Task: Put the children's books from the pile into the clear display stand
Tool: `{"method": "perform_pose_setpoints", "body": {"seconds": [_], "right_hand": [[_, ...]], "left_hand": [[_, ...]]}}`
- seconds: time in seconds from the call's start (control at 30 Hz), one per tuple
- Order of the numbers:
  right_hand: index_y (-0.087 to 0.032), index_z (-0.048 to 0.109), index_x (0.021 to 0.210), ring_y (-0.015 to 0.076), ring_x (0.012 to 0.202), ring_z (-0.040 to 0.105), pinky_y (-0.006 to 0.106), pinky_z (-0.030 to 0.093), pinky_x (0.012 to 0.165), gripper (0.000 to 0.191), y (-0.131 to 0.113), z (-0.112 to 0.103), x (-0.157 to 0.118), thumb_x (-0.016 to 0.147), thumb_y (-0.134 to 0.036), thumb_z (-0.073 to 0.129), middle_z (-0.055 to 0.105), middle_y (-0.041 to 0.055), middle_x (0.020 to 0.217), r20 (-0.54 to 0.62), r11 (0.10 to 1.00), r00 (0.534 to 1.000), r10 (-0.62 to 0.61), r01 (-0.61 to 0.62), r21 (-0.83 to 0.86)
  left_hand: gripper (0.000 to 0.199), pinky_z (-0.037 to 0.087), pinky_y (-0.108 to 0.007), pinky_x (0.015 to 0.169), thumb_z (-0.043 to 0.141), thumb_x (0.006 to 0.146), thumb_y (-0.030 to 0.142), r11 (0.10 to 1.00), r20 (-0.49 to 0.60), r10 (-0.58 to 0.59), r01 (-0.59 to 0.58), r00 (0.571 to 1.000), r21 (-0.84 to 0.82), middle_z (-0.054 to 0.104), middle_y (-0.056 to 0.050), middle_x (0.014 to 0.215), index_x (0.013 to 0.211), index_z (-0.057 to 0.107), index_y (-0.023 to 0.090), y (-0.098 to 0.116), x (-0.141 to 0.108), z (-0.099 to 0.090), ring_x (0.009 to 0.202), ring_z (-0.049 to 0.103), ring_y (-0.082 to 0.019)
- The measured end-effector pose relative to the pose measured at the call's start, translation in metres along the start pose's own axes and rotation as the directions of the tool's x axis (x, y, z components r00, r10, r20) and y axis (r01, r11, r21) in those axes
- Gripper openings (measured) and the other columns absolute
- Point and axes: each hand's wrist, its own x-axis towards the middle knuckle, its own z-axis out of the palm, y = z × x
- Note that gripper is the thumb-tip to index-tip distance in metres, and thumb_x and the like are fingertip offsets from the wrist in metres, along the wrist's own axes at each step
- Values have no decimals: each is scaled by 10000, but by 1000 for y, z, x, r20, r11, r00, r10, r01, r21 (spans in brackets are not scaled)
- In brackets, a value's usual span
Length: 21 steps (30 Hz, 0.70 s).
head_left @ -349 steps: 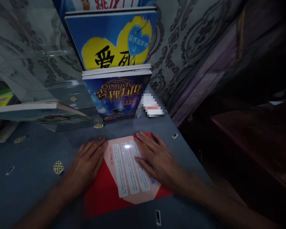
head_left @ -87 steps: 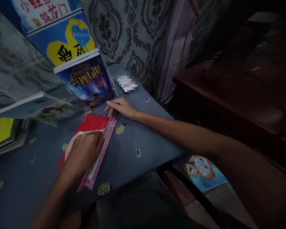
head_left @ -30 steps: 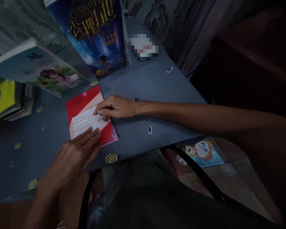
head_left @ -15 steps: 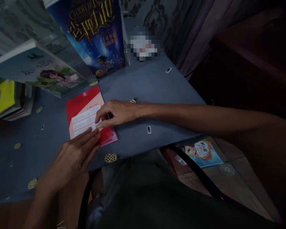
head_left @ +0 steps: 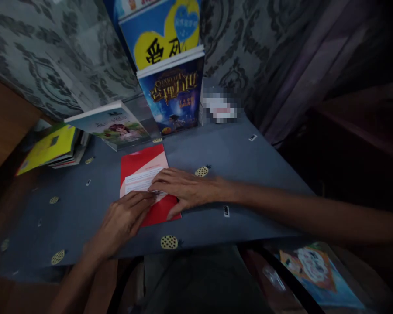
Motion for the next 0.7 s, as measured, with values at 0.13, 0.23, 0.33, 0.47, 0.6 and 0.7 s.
{"method": "perform_pose_setpoints", "body": {"seconds": [0.13, 0.23, 0.33, 0.47, 0.6, 0.7], "right_hand": [[-178, 387, 1560, 332, 1557, 217, 527, 225, 1243, 927, 10, -2, 1, 829, -647, 712, 278, 212, 1660, 68, 992, 990, 120, -122, 33], [-190, 354, 1588, 328, 1580, 153, 546, 145, 1271, 954, 28, -11, 5, 839, -691, 669, 217, 189, 1688, 124, 977, 970, 209, -214, 25], [-176, 341, 1594, 326, 1579, 155, 555, 118, 1277, 923, 50, -19, 15, 884, -707, 596, 211, 188, 1685, 100, 946, 941, 325, -320, -60], [-114, 325, 1594, 323, 1572, 186, 549, 135, 1280, 870, 65, -25, 28, 950, -668, 513, 218, 216, 1671, 49, 907, 914, 402, -391, -155], [-66, 340, 1581, 327, 1563, 222, 554, 167, 1274, 847, 64, -23, 34, 981, -655, 448, 242, 234, 1657, 20, 891, 908, 418, -405, -206], [-71, 347, 1578, 326, 1559, 235, 559, 183, 1269, 827, 61, -21, 34, 990, -645, 432, 256, 226, 1655, 19, 879, 904, 427, -410, -245]], "left_hand": [[361, 526, -467, 1085, 452, 1028, 284, 994, -43, -105, 104, 994, -22, 683, -110, 1353, 1317, 658, 215, -20, 3, 11, 1287, 613, -249], [400, 485, -510, 1116, 431, 1035, 308, 987, -72, -162, 161, 984, -26, 646, -118, 1410, 1384, 605, 219, -45, 7, 17, 1340, 572, -256], [431, 445, -534, 1146, 389, 1040, 329, 972, -93, -235, 236, 968, -1, 612, -123, 1452, 1402, 585, 200, -72, 17, 18, 1368, 550, -267], [452, 451, -512, 1141, 357, 1028, 312, 950, -137, -306, 312, 942, 24, 627, -131, 1429, 1380, 595, 159, -100, 36, 16, 1323, 582, -272], [438, 507, -461, 1074, 344, 1020, 259, 940, -193, -334, 342, 923, 8, 678, -139, 1341, 1333, 626, 138, -112, 47, 18, 1238, 627, -259], [435, 492, -457, 1087, 347, 1020, 253, 941, -220, -331, 337, 918, -9, 675, -139, 1349, 1324, 632, 131, -116, 47, 23, 1258, 614, -260]]}}
